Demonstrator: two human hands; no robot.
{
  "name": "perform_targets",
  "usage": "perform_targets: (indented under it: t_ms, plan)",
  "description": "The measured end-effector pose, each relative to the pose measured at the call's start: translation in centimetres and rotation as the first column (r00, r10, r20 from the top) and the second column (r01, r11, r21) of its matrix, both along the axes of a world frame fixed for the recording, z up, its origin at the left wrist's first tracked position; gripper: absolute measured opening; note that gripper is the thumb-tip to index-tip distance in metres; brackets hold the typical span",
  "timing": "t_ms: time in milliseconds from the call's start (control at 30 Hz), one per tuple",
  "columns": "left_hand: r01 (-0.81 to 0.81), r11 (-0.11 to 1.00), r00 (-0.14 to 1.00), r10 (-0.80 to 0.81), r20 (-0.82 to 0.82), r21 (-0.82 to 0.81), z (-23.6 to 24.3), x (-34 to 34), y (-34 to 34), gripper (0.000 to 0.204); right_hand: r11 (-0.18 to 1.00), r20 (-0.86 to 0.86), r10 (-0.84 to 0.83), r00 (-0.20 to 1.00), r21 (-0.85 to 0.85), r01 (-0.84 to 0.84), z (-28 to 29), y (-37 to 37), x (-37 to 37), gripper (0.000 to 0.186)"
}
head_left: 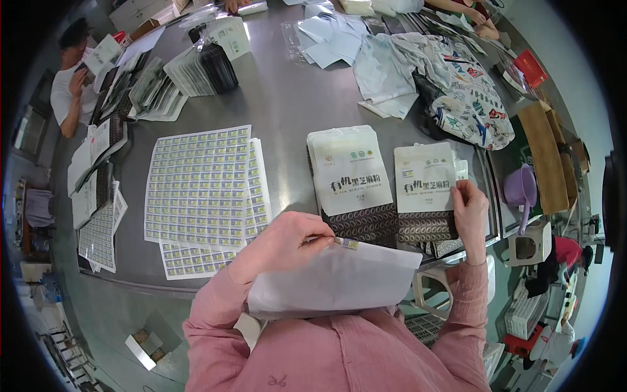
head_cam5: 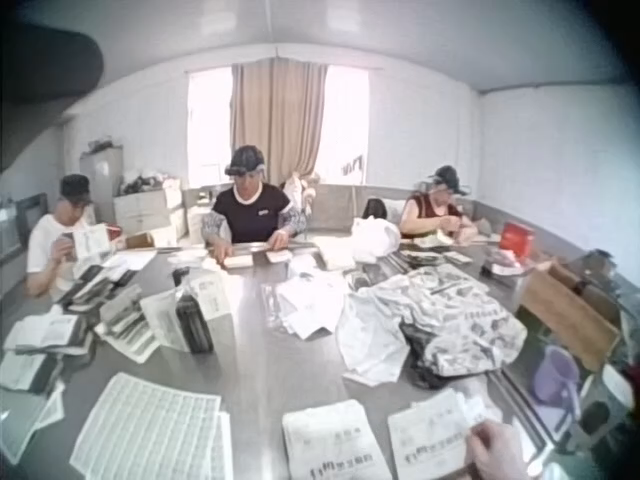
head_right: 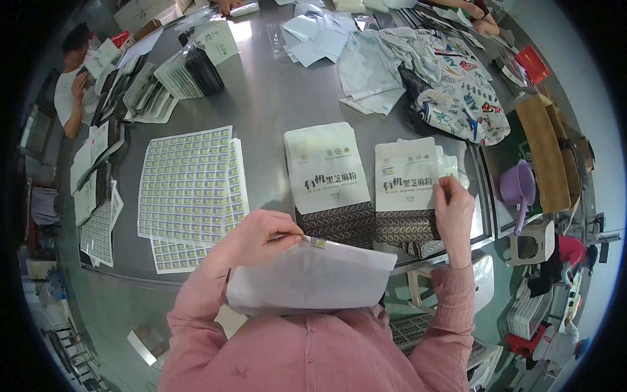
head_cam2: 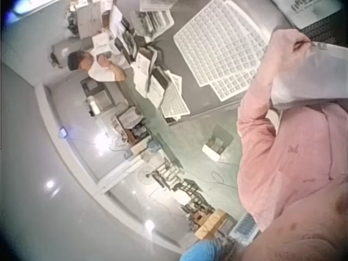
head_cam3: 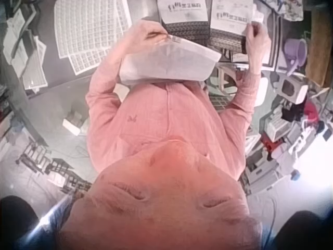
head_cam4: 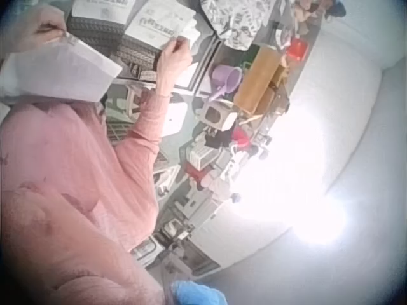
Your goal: Sorting through stacks of white paper bags and applying small green circular stickers to the packaging.
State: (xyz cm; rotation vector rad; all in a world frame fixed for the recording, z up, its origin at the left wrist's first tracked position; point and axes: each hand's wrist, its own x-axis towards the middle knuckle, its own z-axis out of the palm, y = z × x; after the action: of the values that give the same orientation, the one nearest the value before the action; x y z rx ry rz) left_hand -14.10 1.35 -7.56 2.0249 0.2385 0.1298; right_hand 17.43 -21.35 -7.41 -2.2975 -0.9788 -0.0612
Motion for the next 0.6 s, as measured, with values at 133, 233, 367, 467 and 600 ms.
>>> perform_targets:
  t_ms: [133, 233, 367, 467, 600]
  plan:
    - [-0.014, 1.000, 1.000, 0.014, 0.004, -0.008, -0.2, 0.5, -0.2, 0.013, 0.964, -0.382, 0.079, 0.921, 0.264, 0.027, -1.0, -1.1, 1.3, 0.009]
    - [-0.017, 1.000, 1.000, 0.017, -0.012, -0.020, -0.5, 0.4, -0.3, 0.013, 0.936, -0.693, 0.127, 0.709, 0.320, 0.145, -0.6, -0.2, 0.4, 0.009]
    - [0.009, 1.000, 1.000, -0.009, 0.012, -0.015, -0.3, 0.5, -0.6, 0.013, 0.924, -0.756, 0.215, 0.619, 0.362, 0.122, 0.2, 0.3, 0.1, 0.014]
    - [0.016, 1.000, 1.000, -0.016, 0.014, -0.020, -0.6, 0.6, -0.7, 0.013, 0.897, -0.710, 0.285, 0.644, 0.434, 0.083, -0.3, 0.3, 0.5, 0.014]
    - [0.042, 0.999, 0.999, -0.042, 0.023, -0.023, -1.1, 0.5, -0.6, 0.012, 0.877, -0.694, 0.309, 0.651, 0.473, 0.088, -1.2, 0.2, 0.5, 0.017]
